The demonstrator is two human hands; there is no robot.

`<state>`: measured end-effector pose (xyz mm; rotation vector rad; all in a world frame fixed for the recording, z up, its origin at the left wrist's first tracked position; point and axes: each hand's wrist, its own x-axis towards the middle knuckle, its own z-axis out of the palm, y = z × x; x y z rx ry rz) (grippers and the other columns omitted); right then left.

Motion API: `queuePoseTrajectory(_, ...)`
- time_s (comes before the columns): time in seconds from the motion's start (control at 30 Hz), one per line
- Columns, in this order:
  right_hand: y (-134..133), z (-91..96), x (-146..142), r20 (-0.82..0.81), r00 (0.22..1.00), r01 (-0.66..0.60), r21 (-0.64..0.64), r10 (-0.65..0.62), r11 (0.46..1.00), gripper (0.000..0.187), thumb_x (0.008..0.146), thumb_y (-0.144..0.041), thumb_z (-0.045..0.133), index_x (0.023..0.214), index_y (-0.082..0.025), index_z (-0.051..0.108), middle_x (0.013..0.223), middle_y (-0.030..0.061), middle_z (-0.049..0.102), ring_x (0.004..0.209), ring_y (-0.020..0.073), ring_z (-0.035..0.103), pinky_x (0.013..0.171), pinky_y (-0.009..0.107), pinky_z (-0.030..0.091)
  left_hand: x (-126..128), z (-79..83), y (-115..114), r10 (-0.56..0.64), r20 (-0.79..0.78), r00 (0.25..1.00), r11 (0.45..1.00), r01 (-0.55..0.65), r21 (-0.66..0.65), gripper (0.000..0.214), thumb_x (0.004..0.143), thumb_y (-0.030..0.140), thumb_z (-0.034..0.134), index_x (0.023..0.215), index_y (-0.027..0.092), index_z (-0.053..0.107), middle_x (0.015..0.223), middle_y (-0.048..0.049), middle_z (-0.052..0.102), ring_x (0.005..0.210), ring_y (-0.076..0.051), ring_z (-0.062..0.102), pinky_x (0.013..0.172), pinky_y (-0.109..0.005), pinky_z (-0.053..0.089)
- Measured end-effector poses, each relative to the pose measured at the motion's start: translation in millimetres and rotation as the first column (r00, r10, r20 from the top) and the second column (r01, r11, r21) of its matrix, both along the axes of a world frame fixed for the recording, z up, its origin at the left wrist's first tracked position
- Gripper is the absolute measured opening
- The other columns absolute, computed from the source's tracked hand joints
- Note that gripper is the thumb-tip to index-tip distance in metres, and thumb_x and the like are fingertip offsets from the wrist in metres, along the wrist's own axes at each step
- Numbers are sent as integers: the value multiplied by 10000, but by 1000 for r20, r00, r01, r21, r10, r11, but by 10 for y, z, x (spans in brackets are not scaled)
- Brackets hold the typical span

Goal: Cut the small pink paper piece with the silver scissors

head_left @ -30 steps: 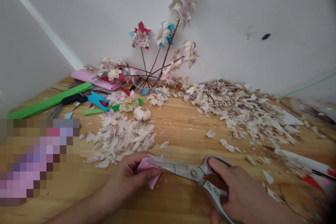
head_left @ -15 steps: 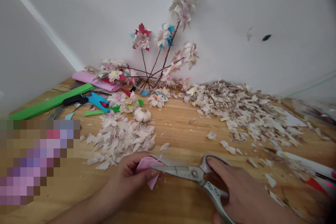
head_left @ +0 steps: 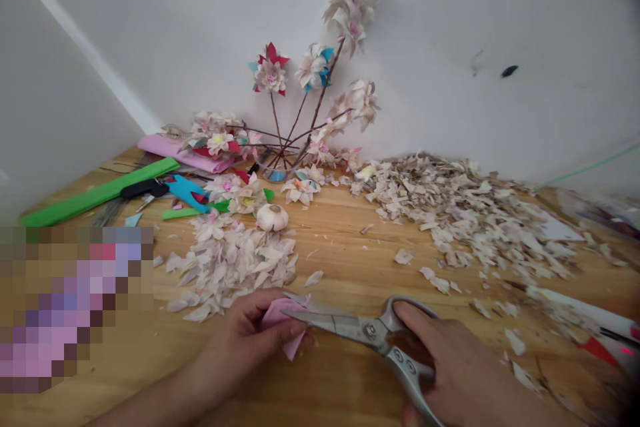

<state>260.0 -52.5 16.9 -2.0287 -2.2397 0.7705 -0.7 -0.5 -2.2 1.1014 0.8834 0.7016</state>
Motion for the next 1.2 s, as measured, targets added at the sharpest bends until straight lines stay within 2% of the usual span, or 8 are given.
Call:
queuePoseTrajectory(0.23,-21,-50,36,16,1000,-17,21,17,1000,615,396,-391,904,824,-255,484,770,-33,640,663,200,561,557,253,323,15,10,16,10,-1,1000,1000,-10,5,175,666,362,726,684,190,694,590,20,644,561,-109,529,558,-219,394)
queuePoseTrajectory(0.5,12,9,13,37,999,-9,22,8,1000,582,416,-421,890,778,-256,465,712,-32,654,641,220,587,538,254,329,16,-30,-9,15,14,1000,1000,-15,-6,196,662,375,736,694,184,708,597,10,658,562,-101,534,550,-206,397)
queuePoseTrajectory(0.87,20,44,-3,23,1000,18,10,-18,1000,441,513,-290,837,744,-250,463,713,-29,651,641,195,572,546,247,342,20,-67,0,3,67,998,1000,-2,-26,181,676,367,736,773,215,720,631,10,692,572,-102,562,548,-199,419)
queuePoseTrajectory(1.07,17,12,25,11,1000,5,52,-6,999,564,421,-311,892,802,-252,480,778,-27,649,705,219,579,564,250,340,16,-68,12,41,73,996,999,-41,0,163,653,356,750,737,218,728,615,10,688,562,-107,569,547,-203,425)
queuePoseTrajectory(1.2,12,1,27,30,1000,-7,64,5,998,593,389,-323,905,789,-252,471,722,-46,616,665,208,563,552,248,320,15,-70,17,37,66,997,999,-38,22,160,663,362,736,737,221,730,619,3,688,564,-118,572,547,-214,430)
